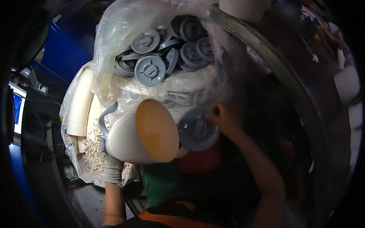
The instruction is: The person assembles white electric kettles by inserting a small white plastic component into the base, attaching a grey lid, and placing the finished units on a nearby table. The person repeats this process for multiple kettles, retrieving parts from bags and organizing the completed items.
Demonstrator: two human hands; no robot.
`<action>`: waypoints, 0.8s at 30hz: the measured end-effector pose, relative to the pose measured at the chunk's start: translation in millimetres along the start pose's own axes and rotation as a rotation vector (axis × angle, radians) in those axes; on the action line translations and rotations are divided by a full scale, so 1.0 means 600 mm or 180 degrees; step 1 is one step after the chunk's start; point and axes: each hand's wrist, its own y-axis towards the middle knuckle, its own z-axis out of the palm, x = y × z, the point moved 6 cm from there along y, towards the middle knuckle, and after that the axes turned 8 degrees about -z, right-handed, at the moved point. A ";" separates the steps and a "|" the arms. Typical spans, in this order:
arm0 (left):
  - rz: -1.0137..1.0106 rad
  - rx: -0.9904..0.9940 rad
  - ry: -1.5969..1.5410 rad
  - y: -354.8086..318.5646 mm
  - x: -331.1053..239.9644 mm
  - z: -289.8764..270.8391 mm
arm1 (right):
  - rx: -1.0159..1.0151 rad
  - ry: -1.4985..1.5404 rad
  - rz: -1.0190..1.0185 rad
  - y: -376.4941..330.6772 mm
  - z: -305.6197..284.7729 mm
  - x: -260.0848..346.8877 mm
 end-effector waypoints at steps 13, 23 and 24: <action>-0.0052 -0.0019 0.0241 -0.053 0.037 -0.006 | -0.0441 0.0945 -0.0169 -0.104 0.070 -0.009; -0.0379 0.0214 0.0524 -0.087 0.091 0.030 | -0.0866 0.1167 -0.2076 -0.225 -0.060 0.182; -0.0443 0.0228 0.0587 -0.086 0.094 0.028 | -0.0824 0.1095 -0.2218 -0.232 -0.060 0.180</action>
